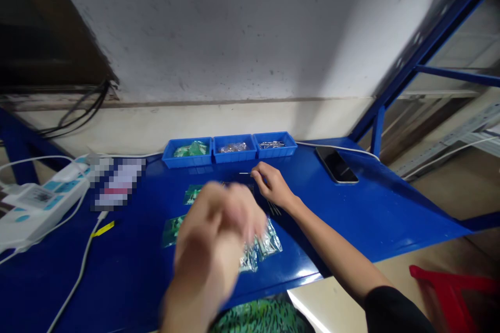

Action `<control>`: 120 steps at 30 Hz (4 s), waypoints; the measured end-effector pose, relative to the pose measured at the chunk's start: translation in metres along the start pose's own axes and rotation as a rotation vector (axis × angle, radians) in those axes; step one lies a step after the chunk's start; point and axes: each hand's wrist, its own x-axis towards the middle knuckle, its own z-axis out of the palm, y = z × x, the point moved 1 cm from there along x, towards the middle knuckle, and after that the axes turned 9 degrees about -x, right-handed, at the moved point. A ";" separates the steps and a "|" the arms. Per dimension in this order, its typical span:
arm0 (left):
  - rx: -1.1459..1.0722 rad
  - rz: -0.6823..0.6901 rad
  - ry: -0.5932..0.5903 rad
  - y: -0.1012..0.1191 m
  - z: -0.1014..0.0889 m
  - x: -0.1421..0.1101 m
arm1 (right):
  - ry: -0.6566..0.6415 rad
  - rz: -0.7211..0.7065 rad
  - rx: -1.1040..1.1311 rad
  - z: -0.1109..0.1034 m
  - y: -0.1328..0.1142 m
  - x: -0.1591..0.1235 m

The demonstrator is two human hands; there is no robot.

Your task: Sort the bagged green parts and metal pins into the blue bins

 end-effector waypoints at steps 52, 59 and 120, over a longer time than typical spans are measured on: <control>0.321 0.211 -0.093 -0.121 0.005 0.044 | -0.087 -0.068 -0.017 0.004 -0.014 -0.002; 0.327 0.192 -0.079 -0.122 0.002 0.044 | -0.052 -0.061 0.002 0.005 -0.013 -0.002; 0.363 0.151 -0.101 -0.117 0.001 0.044 | -0.008 -0.093 -0.057 0.004 -0.021 -0.001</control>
